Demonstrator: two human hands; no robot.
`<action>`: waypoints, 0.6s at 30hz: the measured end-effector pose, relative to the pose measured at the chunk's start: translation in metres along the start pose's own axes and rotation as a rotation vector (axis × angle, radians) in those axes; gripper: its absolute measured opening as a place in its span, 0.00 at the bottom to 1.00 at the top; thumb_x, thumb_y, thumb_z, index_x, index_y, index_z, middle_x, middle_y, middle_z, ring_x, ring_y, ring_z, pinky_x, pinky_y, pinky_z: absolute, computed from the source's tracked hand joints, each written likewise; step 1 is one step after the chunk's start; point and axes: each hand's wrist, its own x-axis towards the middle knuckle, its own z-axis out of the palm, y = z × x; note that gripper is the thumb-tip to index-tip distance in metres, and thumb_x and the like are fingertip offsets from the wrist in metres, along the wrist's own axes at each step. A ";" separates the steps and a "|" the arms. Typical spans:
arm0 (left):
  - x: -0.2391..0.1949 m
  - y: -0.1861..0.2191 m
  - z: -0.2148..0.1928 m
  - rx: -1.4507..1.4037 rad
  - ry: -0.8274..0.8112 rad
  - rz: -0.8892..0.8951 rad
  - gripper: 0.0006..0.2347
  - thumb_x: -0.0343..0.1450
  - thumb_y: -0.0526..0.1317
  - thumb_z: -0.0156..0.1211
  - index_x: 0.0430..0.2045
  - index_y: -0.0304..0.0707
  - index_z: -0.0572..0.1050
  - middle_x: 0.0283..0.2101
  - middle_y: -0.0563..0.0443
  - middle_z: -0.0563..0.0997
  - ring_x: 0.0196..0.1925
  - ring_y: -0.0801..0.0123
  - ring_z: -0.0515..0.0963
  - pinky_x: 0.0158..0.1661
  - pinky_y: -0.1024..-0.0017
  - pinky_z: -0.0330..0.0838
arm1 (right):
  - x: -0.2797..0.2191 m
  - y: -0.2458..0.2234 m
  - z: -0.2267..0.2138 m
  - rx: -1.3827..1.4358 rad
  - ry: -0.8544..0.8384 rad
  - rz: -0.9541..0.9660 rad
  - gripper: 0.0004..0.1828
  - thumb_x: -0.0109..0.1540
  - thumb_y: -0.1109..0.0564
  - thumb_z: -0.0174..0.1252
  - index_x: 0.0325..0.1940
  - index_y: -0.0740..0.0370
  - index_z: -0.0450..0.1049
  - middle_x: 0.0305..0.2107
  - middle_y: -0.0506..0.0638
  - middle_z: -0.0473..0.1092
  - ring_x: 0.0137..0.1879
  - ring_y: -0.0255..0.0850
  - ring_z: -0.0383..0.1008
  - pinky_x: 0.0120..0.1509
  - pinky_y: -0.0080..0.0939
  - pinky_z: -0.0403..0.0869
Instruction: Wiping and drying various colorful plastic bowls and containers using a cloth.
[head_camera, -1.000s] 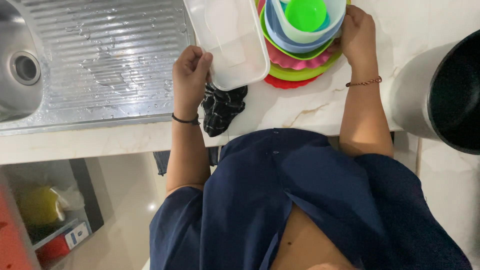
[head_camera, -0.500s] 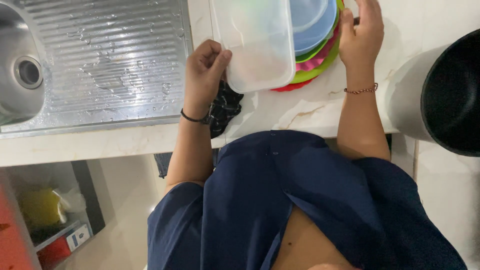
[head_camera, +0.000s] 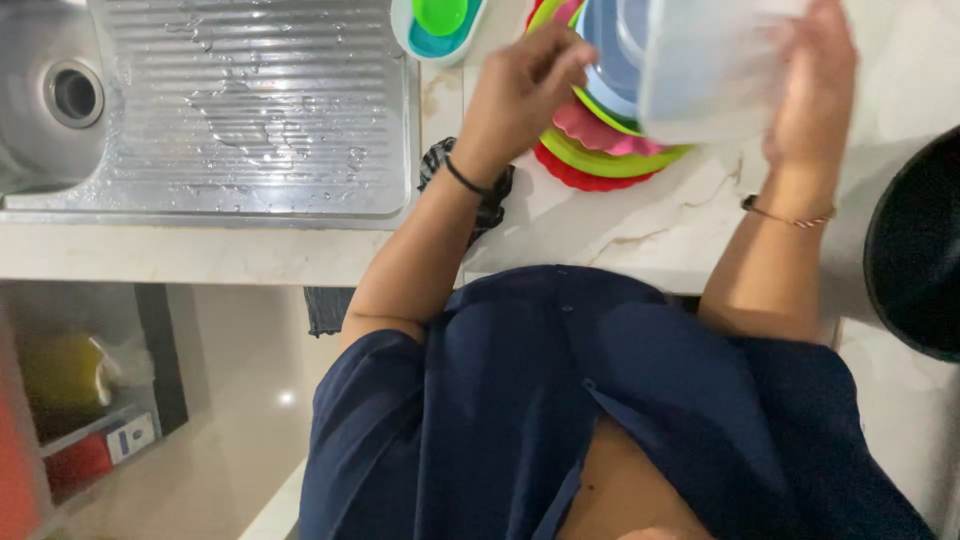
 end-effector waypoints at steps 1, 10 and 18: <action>0.007 -0.023 -0.018 0.104 0.206 0.009 0.08 0.76 0.39 0.63 0.37 0.32 0.76 0.28 0.51 0.82 0.30 0.77 0.80 0.33 0.71 0.76 | 0.003 -0.007 -0.008 0.099 0.118 0.023 0.17 0.77 0.50 0.51 0.66 0.62 0.67 0.45 0.48 0.73 0.41 0.36 0.74 0.43 0.36 0.72; 0.004 -0.159 -0.116 0.902 0.648 -0.179 0.21 0.69 0.48 0.70 0.50 0.36 0.71 0.44 0.36 0.80 0.47 0.42 0.78 0.45 0.53 0.72 | 0.028 0.178 -0.122 0.132 0.577 0.281 0.26 0.72 0.44 0.53 0.73 0.51 0.63 0.55 0.49 0.74 0.55 0.44 0.80 0.42 0.47 0.80; -0.005 -0.213 -0.120 0.843 0.502 -0.355 0.24 0.71 0.45 0.64 0.61 0.40 0.67 0.49 0.35 0.81 0.51 0.41 0.78 0.49 0.51 0.72 | 0.030 0.233 -0.136 -0.047 0.506 0.522 0.30 0.69 0.36 0.48 0.72 0.48 0.64 0.61 0.43 0.72 0.62 0.41 0.77 0.49 0.56 0.80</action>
